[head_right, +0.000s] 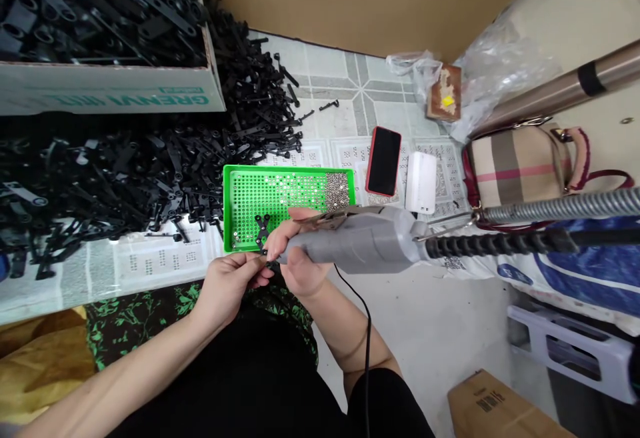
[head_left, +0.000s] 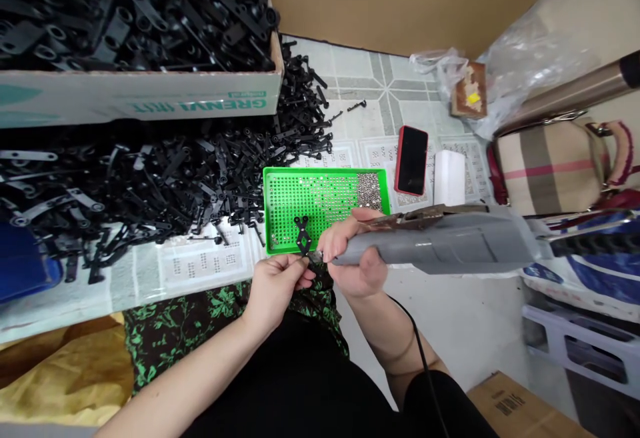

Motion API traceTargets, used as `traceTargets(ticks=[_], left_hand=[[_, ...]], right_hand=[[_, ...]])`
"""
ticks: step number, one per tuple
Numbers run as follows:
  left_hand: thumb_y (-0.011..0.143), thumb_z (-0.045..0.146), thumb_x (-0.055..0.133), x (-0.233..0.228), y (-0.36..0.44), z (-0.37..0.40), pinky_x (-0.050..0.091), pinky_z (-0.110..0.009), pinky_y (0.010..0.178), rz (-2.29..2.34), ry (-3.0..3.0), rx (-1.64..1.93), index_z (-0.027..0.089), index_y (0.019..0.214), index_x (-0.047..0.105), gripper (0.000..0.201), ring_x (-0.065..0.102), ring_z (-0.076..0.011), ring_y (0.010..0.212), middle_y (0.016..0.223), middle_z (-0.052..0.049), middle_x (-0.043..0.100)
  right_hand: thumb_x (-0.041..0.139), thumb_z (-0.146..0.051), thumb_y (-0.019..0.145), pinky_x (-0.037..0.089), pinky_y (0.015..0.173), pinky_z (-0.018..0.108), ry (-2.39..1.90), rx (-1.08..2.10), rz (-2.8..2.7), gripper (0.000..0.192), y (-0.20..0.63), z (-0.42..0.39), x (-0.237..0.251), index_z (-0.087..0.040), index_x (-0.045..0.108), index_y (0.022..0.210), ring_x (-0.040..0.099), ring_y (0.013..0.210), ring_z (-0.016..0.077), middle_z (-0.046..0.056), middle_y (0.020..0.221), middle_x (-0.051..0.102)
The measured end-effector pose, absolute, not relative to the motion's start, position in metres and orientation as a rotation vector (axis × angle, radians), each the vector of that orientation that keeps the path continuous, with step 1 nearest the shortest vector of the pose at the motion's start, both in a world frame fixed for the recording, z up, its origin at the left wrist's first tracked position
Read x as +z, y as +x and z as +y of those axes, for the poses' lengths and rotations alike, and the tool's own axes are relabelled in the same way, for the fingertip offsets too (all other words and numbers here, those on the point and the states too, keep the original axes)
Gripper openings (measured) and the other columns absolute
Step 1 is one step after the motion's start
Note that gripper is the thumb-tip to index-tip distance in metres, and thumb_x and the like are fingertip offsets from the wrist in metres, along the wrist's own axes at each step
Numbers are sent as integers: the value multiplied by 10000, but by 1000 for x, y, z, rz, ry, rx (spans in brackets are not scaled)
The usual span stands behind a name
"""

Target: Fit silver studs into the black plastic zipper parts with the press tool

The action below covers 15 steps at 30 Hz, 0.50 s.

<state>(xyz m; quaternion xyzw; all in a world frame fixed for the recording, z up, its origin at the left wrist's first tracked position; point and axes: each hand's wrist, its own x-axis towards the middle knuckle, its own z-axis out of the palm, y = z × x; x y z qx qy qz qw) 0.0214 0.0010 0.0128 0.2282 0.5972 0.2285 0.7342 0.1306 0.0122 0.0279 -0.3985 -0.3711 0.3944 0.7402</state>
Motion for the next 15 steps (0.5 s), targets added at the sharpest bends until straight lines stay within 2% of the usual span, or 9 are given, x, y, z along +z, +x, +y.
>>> traceTargets(ticks=[4, 15], left_hand=[[569, 297, 688, 13, 21, 1, 426, -206, 448, 1309, 500, 500, 147, 517, 662, 161, 561, -107, 417, 497, -46, 672], [587, 304, 689, 10, 21, 0, 421, -205, 440, 1263, 492, 533, 154, 495, 661, 178, 546, -108, 418, 482, -42, 661]], right_hand=[[596, -509, 790, 428, 385, 242, -879, 848, -828, 314, 129, 12, 28, -283, 593, 1008, 427, 346, 99, -92, 484, 448], [600, -451, 821, 472, 466, 240, -831, 936, -986, 325, 129, 5, 26, -307, 577, 1110, 488, 447, 100, -74, 561, 502]])
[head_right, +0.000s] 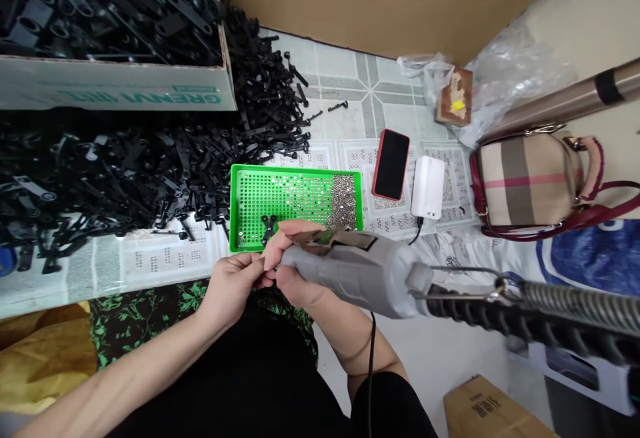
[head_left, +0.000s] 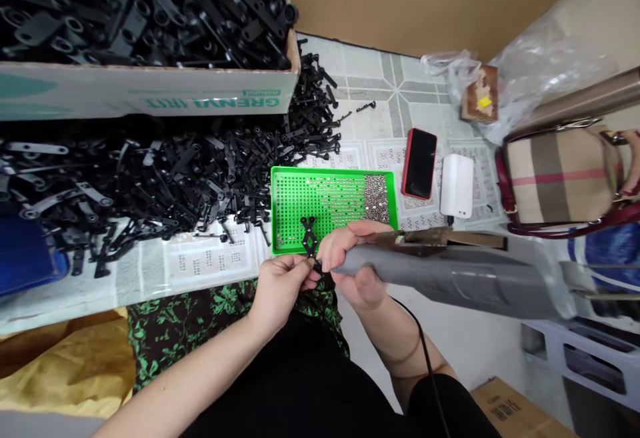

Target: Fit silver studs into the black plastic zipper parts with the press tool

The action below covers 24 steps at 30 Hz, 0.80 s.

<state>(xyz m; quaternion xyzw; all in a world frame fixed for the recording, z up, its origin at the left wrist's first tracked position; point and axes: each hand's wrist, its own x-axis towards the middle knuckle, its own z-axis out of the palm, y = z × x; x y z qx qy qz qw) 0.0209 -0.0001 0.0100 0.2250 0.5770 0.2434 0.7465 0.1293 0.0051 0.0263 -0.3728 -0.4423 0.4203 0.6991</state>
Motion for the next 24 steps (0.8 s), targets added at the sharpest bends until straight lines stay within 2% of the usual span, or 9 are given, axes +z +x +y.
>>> traceTargets(ticks=[19, 24], left_hand=[[586, 302, 719, 5, 21, -2, 417, -218, 441, 1210, 503, 605, 163, 496, 664, 175, 523, -113, 415, 457, -19, 632], [590, 334, 726, 9, 17, -6, 483, -272, 513, 1209, 555, 571, 181, 528, 676, 172, 597, -162, 483, 533, -51, 685]], right_hand=[[593, -440, 823, 449, 399, 258, -852, 990, -1040, 285, 126, 3, 19, -338, 561, 1088, 491, 450, 124, -63, 580, 493], [553, -562, 798, 452, 455, 282, -961, 778, -919, 375, 132, -4, 25, -332, 558, 1093, 463, 420, 120, -74, 546, 474]])
